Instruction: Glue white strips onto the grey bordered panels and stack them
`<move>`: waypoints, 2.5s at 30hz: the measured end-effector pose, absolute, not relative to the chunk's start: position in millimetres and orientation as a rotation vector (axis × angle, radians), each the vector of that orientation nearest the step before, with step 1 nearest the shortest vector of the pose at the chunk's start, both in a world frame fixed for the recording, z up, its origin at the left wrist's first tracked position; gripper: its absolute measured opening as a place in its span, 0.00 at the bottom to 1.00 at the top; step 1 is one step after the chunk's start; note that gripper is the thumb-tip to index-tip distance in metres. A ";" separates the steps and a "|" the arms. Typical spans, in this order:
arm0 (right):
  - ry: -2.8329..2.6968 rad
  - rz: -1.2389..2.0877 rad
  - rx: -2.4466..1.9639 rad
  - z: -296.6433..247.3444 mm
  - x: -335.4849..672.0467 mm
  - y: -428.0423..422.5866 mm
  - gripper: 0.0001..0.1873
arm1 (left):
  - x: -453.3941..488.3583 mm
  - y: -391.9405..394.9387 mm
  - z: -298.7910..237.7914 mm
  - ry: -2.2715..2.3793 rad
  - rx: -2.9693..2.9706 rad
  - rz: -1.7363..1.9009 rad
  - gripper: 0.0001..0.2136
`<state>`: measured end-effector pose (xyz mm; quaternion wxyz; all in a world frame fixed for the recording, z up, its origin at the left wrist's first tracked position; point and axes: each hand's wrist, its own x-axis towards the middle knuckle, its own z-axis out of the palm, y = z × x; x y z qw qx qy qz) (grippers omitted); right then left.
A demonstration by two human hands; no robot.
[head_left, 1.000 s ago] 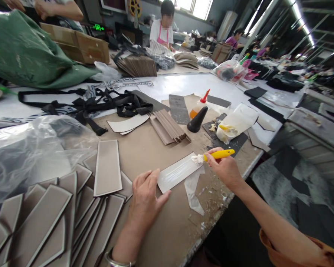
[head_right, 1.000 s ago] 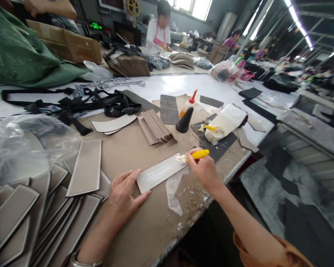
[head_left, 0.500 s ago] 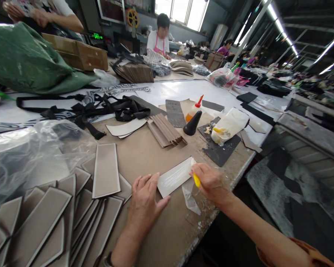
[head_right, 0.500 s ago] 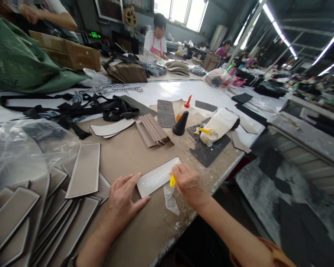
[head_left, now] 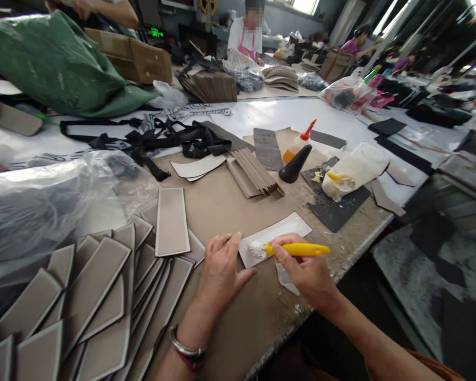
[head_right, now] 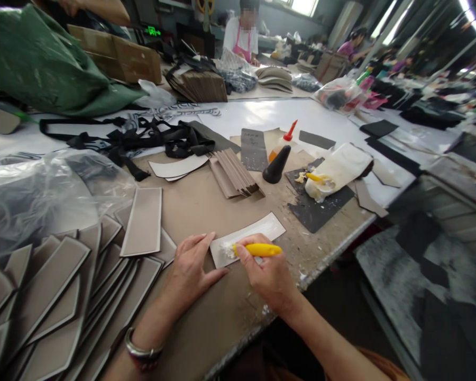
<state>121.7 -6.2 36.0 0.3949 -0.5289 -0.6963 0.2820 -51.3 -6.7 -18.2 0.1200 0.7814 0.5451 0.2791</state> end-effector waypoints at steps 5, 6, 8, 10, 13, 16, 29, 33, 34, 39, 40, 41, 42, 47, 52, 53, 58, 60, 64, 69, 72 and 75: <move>-1.738 0.804 -1.381 26.9 122.2 -4.3 0.10 | -51.2 -5.7 -17.5 1.610 2.247 0.805 0.32; -1.758 0.757 -1.392 25.8 124.6 -3.9 0.09 | -50.9 -5.6 -17.5 1.612 2.246 0.815 0.32; -1.800 0.624 -1.409 26.5 131.4 -2.8 0.08 | -50.3 -5.6 -16.8 1.614 2.248 0.822 0.32; -1.819 0.529 -1.418 30.8 137.6 -2.2 0.07 | -49.6 -5.7 -15.5 1.620 2.247 0.816 0.32; -1.783 0.551 -1.432 37.7 139.0 -5.1 0.07 | -49.0 -5.9 -14.1 1.628 2.250 0.809 0.33; -1.689 0.698 -1.442 37.2 131.8 -11.3 0.08 | -48.9 -6.2 -14.9 1.626 2.274 0.821 0.34; -1.831 -0.003 -1.497 27.2 205.2 30.7 0.08 | -49.3 -5.0 -21.6 1.606 2.366 0.902 0.31; -1.940 -0.074 -1.399 28.0 206.0 31.6 0.05 | -47.7 -5.6 -26.1 1.594 2.366 0.929 0.31; -1.966 -0.073 -1.376 27.7 204.5 31.0 0.05 | -47.2 -5.6 -26.8 1.598 2.357 0.937 0.30; -2.132 -0.059 -1.366 26.5 198.3 30.9 0.04 | -44.3 -4.5 -29.1 1.652 2.322 0.960 0.28; -2.186 -0.061 -1.377 26.4 195.4 30.6 0.05 | -44.0 -4.2 -30.1 1.653 2.324 0.977 0.28; -2.245 -0.061 -1.384 26.3 191.0 29.7 0.05 | -43.9 -3.9 -31.4 1.648 2.325 0.996 0.27; -2.301 -0.058 -1.386 26.1 184.9 27.9 0.06 | -43.9 -3.6 -33.0 1.639 2.324 1.015 0.27; -2.502 0.100 -1.061 28.6 140.7 5.7 0.07 | -45.3 -2.8 -39.4 1.587 2.335 1.084 0.24; -2.448 0.343 -0.936 45.9 144.4 -6.7 0.06 | -44.8 -2.9 -39.1 1.575 2.323 1.099 0.25; -2.431 0.299 -0.985 48.7 153.9 -4.8 0.07 | -44.5 -3.1 -38.4 1.575 2.317 1.101 0.26; -2.455 -0.035 -1.190 44.1 192.7 5.6 0.08 | -43.9 -3.5 -34.7 1.592 2.291 1.068 0.27; -2.472 -0.012 -1.174 38.3 188.9 1.0 0.08 | -44.2 -3.7 -34.3 1.599 2.290 1.046 0.27; -2.406 0.320 -1.089 36.0 155.2 -16.7 0.08 | -44.6 -4.1 -36.2 1.588 2.307 1.052 0.27; -2.237 0.715 -0.944 38.3 127.8 -20.7 0.07 | -46.4 -5.4 -35.8 1.566 2.281 1.021 0.26; -2.038 0.817 -0.985 37.7 130.6 -15.5 0.06 | -50.3 -5.9 -30.2 1.525 2.261 0.956 0.28; -1.895 0.816 -1.103 38.1 133.3 -10.5 0.04 | -54.4 -5.7 -23.3 1.487 2.229 0.865 0.31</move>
